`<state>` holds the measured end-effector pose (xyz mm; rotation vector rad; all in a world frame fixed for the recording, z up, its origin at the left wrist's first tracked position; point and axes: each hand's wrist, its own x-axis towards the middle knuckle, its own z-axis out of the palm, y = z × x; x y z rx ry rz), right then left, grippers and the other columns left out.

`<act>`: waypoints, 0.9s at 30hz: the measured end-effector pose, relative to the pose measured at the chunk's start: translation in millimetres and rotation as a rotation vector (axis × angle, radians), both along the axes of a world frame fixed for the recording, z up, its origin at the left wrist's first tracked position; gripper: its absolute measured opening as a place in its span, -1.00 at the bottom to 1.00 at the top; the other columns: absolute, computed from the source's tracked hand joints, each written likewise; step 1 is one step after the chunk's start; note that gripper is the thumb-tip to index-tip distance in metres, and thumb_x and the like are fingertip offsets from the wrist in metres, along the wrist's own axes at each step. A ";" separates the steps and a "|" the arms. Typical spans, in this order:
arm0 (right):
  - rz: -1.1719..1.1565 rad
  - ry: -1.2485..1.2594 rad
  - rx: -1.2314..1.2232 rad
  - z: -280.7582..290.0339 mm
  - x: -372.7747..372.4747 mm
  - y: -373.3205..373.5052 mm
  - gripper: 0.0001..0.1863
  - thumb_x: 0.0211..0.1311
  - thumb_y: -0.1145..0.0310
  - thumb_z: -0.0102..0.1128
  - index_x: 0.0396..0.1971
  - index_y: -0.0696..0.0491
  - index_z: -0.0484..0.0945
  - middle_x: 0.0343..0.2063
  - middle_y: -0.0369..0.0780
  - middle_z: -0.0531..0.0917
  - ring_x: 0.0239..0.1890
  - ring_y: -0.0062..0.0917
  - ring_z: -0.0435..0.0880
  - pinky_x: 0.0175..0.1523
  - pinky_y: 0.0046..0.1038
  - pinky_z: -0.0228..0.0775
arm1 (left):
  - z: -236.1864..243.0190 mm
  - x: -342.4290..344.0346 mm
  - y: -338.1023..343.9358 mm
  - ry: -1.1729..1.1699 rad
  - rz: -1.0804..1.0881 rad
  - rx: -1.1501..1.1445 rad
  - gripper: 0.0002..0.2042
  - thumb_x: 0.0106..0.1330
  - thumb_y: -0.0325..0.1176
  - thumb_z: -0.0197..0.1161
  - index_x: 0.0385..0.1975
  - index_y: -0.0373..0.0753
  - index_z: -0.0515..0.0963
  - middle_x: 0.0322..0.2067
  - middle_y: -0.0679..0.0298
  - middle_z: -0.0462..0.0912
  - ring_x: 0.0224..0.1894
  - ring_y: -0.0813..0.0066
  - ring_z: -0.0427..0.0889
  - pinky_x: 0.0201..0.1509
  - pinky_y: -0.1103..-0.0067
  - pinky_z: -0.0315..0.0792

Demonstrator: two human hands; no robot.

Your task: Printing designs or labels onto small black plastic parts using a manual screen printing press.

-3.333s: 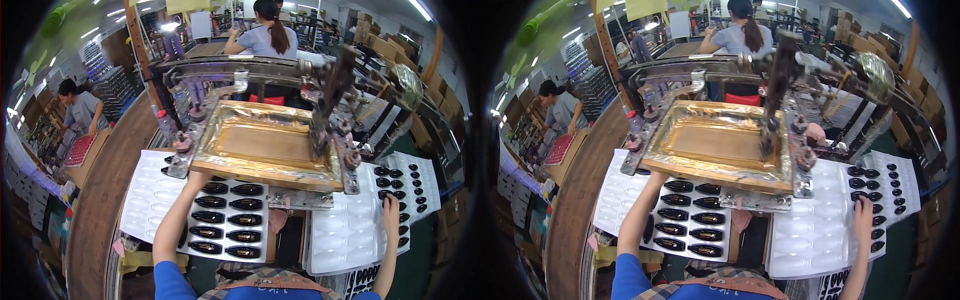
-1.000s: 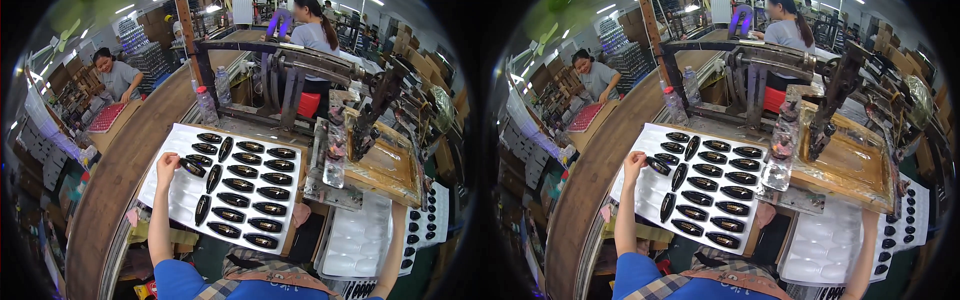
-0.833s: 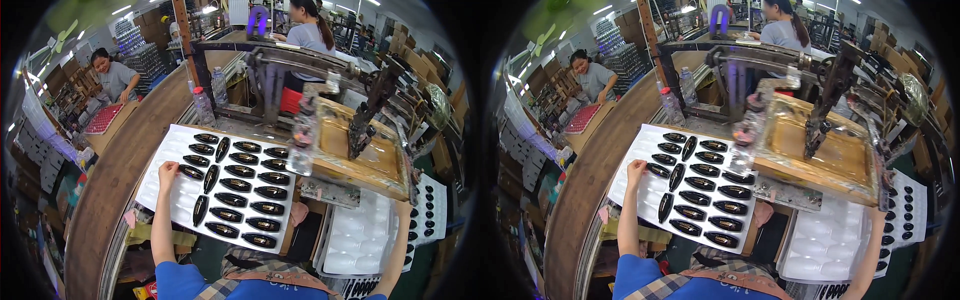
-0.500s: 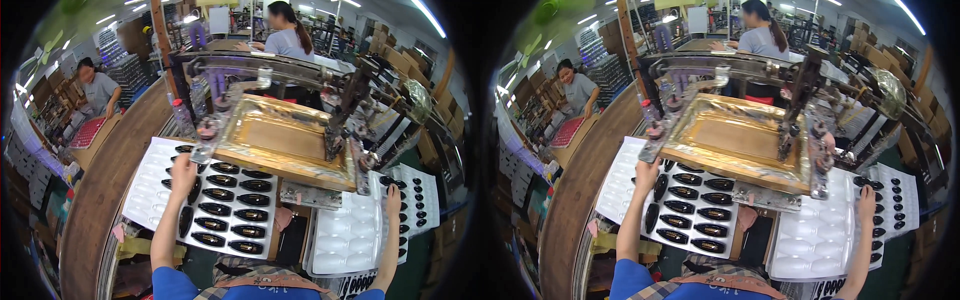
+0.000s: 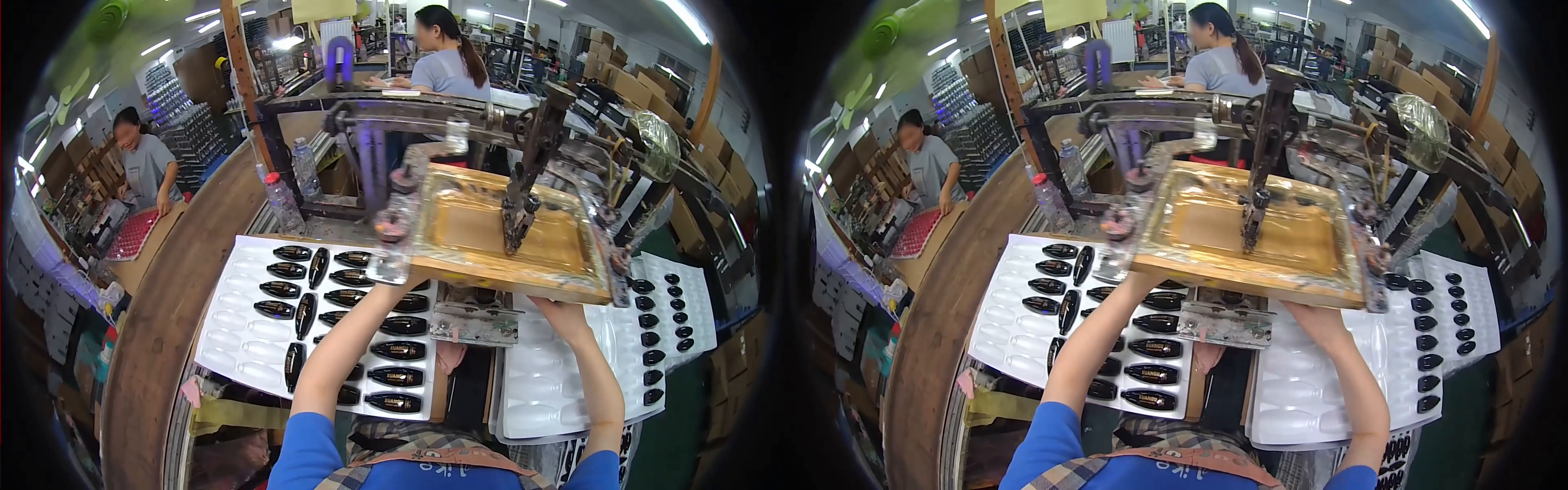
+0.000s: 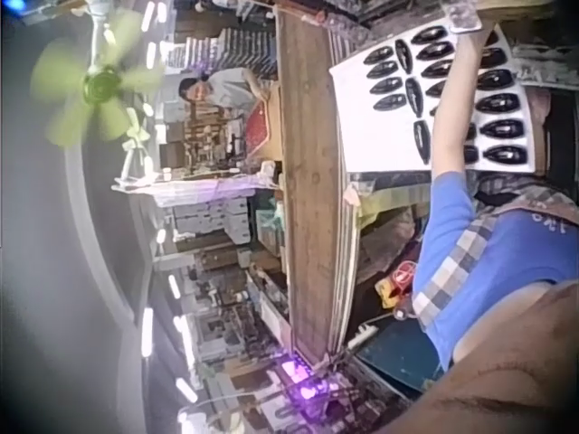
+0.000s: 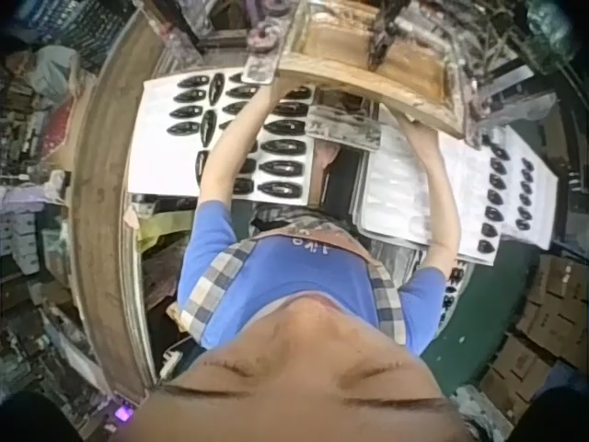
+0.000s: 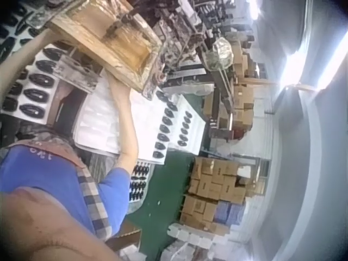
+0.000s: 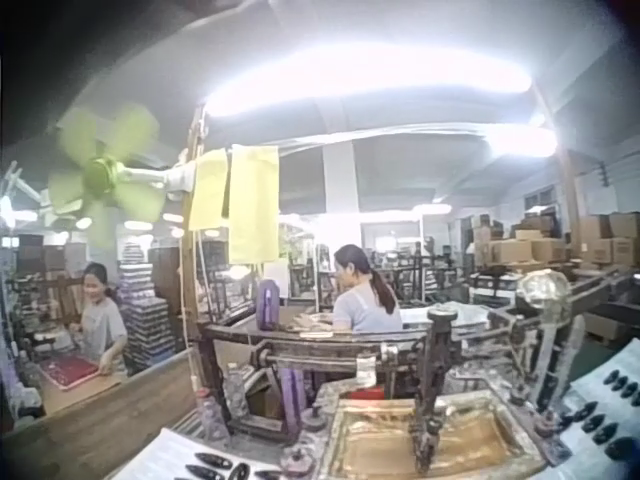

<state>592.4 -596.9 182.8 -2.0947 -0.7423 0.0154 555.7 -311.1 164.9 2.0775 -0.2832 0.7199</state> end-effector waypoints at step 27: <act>0.185 -0.157 -0.308 -0.5 -16.1 31.8 -0.33 -0.07 0.09 0.22 -0.02 0.22 0.28 -0.01 0.01 0.36 0.11 -0.27 0.26 0.14 -0.41 0.06 | -28.9 -187.9 162.6 0.144 0.530 -0.472 -0.82 0.18 -0.34 0.13 -0.43 -0.36 0.53 -0.53 0.36 0.53 -0.49 0.69 0.45 -0.40 0.75 0.34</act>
